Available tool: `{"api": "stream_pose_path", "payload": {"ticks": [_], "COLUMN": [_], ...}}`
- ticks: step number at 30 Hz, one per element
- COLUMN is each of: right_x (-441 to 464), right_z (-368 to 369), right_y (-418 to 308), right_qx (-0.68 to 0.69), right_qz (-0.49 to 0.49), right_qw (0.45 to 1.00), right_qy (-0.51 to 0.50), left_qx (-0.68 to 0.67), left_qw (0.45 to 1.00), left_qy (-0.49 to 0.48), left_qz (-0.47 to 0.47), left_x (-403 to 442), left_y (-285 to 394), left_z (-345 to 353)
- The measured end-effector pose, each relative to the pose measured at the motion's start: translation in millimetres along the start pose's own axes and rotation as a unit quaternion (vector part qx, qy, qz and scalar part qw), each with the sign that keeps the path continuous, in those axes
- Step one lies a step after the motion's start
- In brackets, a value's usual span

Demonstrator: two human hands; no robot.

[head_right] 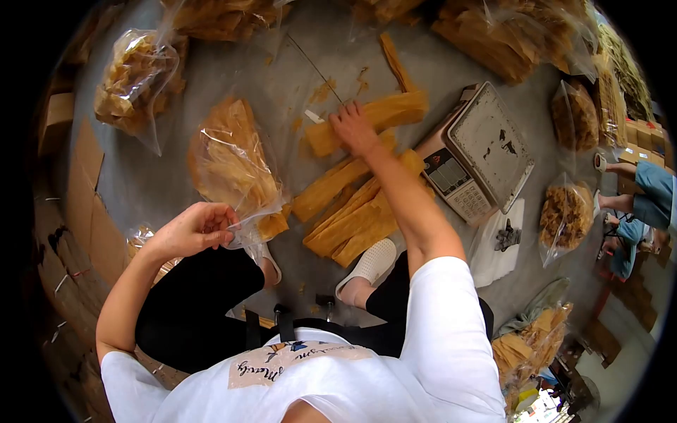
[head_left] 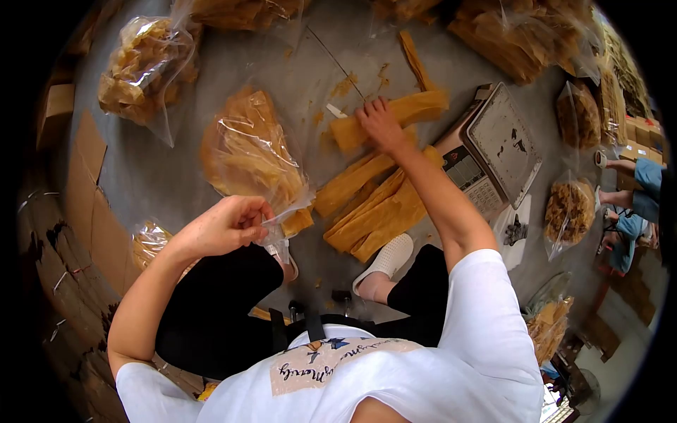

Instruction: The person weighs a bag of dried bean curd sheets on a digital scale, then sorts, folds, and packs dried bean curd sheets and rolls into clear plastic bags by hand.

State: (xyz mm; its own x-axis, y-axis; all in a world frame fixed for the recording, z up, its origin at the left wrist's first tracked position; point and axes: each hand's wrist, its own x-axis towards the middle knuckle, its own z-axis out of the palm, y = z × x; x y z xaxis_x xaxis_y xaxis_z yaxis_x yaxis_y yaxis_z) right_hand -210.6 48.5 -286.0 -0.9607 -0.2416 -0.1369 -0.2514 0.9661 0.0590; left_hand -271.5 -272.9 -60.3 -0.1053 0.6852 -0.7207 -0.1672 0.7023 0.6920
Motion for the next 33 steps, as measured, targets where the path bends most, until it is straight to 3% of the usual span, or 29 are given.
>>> {"api": "stream_pose_path", "payload": {"ticks": [1,4,8,10,14,16,17,19,21,25,27,29,33], "right_x": [-1.1,-3.9,-16.2,-27.2,-53.2,-68.4,-72.3,-79.3,-86.1,-90.1,-88.7,-83.6,-60.9], "right_z": [-21.4,-73.6,-117.4,-125.5,-161.1,-184.0,-190.0,-202.0,-202.6,-174.5,-158.8,-145.1,-144.3], "right_y": [2.9,5.7,-9.4,-24.7,-59.9,-76.0,-84.4,-102.9,-126.7,-170.7,-183.1,-189.3,-187.2], "right_qx": [0.075,0.127,0.088,0.168,0.192,0.324,0.322,0.392,0.408,0.413,0.403,0.541,0.531], "right_qz": [0.023,0.037,-0.029,-0.043,-0.046,-0.022,-0.028,0.025,0.083,0.161,0.178,0.216,0.159], "right_qw": [0.996,0.985,0.991,0.984,0.98,0.944,0.945,0.908,0.904,0.894,0.897,0.81,0.816], "right_qy": [0.044,0.111,0.092,-0.046,-0.018,-0.054,-0.051,-0.148,-0.1,-0.059,-0.042,0.076,0.166], "left_qx": [-0.013,-0.014,-0.051,-0.052,-0.084,-0.118,-0.119,-0.156,-0.134,0.075,0.082,0.09,0.08], "left_qw": [1.0,1.0,0.996,0.99,0.972,0.967,0.965,0.963,0.975,0.981,0.986,0.991,0.985], "left_qy": [0.006,0.017,0.065,0.129,0.217,0.225,0.232,0.218,0.171,0.145,0.106,0.06,0.108], "left_qz": [-0.001,-0.002,-0.024,-0.032,-0.034,-0.011,-0.009,-0.005,0.048,0.109,0.097,0.082,0.11], "left_x": [0.0,-0.2,1.7,4.4,13.2,17.6,19.3,22.6,23.2,33.6,28.2,24.3,27.9], "left_y": [-0.3,-1.1,-4.1,-9.7,-16.5,-17.2,-15.1,-8.5,1.7,12.6,22.2,23.4,20.2], "left_z": [1.3,1.8,1.4,0.4,-1.1,2.9,6.1,15.1,34.0,72.5,75.1,77.6,68.2]}}
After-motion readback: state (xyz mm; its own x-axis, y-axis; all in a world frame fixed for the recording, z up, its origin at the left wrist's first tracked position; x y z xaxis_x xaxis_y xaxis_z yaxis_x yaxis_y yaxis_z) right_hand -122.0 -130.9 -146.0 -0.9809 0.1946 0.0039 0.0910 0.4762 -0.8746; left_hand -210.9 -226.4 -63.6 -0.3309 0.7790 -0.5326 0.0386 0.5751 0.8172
